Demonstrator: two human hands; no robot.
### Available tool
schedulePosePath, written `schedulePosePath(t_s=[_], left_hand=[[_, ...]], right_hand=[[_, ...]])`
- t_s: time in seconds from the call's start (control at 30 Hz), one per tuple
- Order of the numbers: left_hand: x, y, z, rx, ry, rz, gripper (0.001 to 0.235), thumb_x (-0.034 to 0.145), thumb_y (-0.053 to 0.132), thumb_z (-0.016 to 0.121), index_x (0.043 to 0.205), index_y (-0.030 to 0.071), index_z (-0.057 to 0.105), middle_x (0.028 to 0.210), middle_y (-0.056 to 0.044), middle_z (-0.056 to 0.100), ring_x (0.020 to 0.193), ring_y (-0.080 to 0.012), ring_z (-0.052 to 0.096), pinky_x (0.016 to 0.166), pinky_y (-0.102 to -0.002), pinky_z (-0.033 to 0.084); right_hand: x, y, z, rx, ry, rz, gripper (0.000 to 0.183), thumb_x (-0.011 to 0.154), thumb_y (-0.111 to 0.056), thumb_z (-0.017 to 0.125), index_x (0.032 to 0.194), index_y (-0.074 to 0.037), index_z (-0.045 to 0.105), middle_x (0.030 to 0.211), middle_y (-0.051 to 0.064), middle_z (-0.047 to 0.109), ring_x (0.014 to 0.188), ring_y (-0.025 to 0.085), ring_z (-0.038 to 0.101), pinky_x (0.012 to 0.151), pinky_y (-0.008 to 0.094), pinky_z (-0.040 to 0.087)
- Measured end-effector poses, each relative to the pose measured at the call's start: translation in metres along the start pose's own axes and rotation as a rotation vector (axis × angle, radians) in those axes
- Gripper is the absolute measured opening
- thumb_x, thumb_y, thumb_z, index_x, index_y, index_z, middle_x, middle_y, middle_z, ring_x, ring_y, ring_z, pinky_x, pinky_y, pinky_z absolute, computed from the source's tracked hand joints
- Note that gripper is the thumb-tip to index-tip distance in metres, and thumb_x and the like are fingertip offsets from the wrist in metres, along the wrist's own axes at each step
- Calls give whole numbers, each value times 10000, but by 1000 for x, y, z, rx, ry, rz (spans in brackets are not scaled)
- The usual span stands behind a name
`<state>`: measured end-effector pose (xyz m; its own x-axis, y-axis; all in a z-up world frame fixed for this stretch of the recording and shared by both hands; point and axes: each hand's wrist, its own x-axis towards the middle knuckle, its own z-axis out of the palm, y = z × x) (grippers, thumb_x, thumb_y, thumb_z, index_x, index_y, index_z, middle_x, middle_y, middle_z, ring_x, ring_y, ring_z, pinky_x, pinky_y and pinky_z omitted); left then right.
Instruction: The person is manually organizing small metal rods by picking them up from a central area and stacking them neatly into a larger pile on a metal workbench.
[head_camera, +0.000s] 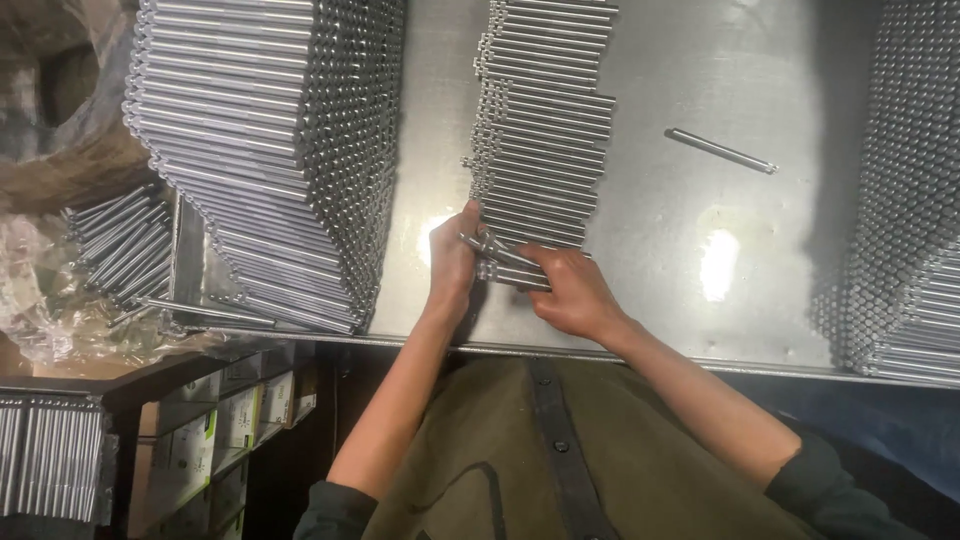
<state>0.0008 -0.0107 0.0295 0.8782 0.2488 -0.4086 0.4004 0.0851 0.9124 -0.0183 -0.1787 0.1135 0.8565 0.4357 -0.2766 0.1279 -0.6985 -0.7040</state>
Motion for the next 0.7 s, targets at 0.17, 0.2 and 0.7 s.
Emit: schedulePosePath(t_s=[0.17,0.2,0.7], left_hand=[[7,19,-12,-176,207,39,414,1027,341,523,702,121,656,658,-59,671,448,-96,429,413,-231,316],[6,29,-11,-204,193,-10,337,1011,296,532,759,124,676,714,-74,695,362,-90,408,303,-216,284],[-1,-4,2,94,47,180,542,1058,462,502,706,68,624,676,-141,652,662,-180,501,618,-329,425]], right_hand=[[17,21,2,-439,202,-102,402,747,71,696,1129,-41,747,1052,154,748,984,343,709,784,411,563],[25,33,2,-680,282,-177,442,711,60,776,1137,-59,752,1098,138,733,1037,303,697,816,375,571],[6,-4,7,-227,81,76,473,772,17,551,1223,-48,674,735,136,705,688,359,721,628,456,560]])
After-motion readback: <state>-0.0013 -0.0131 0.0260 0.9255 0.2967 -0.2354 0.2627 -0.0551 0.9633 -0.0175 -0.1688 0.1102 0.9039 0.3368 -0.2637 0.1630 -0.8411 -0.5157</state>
